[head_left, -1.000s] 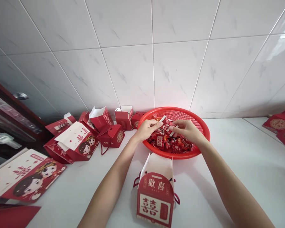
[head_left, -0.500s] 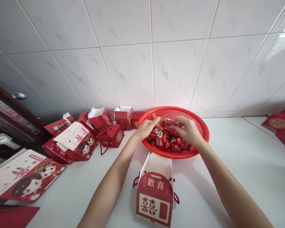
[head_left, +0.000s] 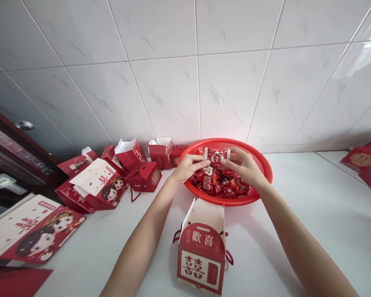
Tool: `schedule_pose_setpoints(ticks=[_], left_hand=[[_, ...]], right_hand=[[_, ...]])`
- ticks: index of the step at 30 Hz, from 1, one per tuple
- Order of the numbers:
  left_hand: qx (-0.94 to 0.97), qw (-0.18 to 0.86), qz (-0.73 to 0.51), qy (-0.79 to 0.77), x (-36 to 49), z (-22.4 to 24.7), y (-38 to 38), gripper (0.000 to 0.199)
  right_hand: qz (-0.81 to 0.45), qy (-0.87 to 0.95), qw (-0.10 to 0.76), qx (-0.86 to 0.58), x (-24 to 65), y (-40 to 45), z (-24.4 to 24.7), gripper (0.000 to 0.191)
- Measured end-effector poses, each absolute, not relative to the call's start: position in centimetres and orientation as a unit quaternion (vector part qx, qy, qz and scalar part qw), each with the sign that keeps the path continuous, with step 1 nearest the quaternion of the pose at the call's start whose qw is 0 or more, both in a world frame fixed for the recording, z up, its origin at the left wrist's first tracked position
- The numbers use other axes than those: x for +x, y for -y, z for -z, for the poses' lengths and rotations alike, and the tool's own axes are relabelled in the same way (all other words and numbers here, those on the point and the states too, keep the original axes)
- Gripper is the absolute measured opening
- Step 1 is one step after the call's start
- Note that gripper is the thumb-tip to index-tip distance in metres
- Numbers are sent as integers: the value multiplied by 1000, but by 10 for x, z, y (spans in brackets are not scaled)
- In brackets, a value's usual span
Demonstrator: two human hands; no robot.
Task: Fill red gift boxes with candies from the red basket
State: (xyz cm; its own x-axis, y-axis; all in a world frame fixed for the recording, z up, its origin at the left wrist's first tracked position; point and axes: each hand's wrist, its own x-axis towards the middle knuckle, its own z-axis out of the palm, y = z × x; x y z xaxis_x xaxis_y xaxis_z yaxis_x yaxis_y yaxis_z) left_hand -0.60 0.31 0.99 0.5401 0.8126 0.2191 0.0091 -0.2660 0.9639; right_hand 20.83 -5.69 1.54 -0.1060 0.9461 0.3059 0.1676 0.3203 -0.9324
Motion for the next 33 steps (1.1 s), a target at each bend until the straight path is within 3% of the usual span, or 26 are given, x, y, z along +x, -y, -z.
schedule_pose_setpoints(ticks=[9, 15, 18, 23, 29, 33], left_hand=[[723, 505, -359, -306, -5, -12, -1, 44], [697, 467, -419, -347, -6, -5, -6, 36], [723, 453, -383, -355, -6, -4, -6, 35], [744, 452, -344, -352, -6, -6, -5, 35], [730, 463, -360, -352, -6, -4, -7, 40], [727, 470, -353, -355, -6, -3, -6, 42]], right_hand=[[-429, 625, 507, -410, 210, 58, -21, 39], [-319, 625, 521, -485, 220, 55, -21, 22], [-233, 651, 433, -578, 232, 55, -24, 14], [-75, 672, 234, -699, 244, 52, -22, 19], [-52, 678, 210, -702, 237, 48, -16, 35], [-149, 765, 142, -610, 226, 51, -15, 30]])
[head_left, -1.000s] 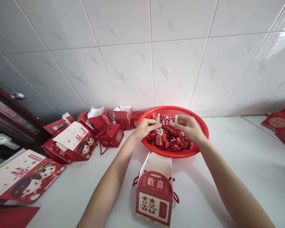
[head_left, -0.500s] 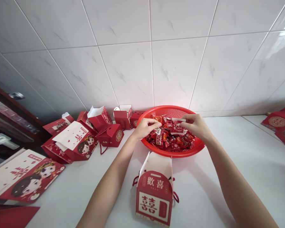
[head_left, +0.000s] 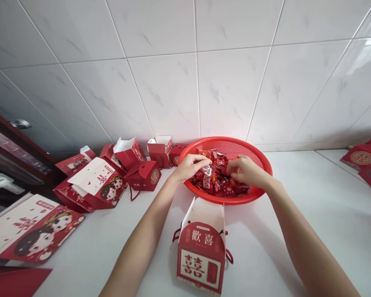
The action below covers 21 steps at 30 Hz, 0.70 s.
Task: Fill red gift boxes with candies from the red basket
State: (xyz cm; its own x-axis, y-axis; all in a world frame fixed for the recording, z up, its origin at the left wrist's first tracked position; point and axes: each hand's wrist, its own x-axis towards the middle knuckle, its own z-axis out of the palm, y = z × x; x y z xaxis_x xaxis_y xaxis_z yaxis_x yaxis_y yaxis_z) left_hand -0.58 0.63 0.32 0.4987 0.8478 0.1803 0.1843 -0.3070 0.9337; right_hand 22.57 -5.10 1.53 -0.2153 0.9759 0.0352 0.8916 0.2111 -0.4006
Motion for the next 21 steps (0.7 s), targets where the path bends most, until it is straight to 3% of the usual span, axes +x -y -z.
schedule_pose_setpoints(ticks=[8, 21], left_hand=[[741, 455, -347, -353, -5, -7, -4, 36], [741, 456, -346, -351, -7, -4, -5, 41]], right_hand=[[-203, 784, 34, -585, 225, 51, 0, 77], [-247, 795, 15, -554, 227, 48, 2, 42]])
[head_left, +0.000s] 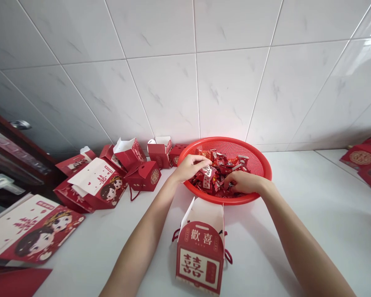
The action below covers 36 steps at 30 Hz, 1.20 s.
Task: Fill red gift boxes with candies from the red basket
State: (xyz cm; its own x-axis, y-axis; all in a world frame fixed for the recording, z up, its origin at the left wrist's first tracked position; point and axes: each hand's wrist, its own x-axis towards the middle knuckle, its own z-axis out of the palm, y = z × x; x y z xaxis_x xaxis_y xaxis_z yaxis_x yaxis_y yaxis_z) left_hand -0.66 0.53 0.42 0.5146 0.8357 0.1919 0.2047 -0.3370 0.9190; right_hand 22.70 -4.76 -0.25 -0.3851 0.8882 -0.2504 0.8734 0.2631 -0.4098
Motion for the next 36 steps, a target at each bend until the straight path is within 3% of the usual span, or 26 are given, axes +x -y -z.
schedule_pose_setpoints(ticks=[16, 23, 26, 31, 36], left_hand=[[723, 479, -359, -345, -6, -3, -5, 52], [731, 472, -355, -342, -5, -4, -5, 54], [732, 471, -352, -343, -5, -5, -4, 55], [742, 460, -342, -348, -5, -5, -4, 54], [755, 450, -330, -344, -5, -6, -5, 47]], right_hand=[[-245, 793, 63, -555, 220, 50, -6, 26], [-236, 784, 46, -572, 220, 49, -4, 30], [-222, 773, 17, -594, 221, 47, 0, 38], [-214, 772, -9, -598, 220, 49, 0, 69], [-224, 784, -35, -578, 217, 53, -4, 75]])
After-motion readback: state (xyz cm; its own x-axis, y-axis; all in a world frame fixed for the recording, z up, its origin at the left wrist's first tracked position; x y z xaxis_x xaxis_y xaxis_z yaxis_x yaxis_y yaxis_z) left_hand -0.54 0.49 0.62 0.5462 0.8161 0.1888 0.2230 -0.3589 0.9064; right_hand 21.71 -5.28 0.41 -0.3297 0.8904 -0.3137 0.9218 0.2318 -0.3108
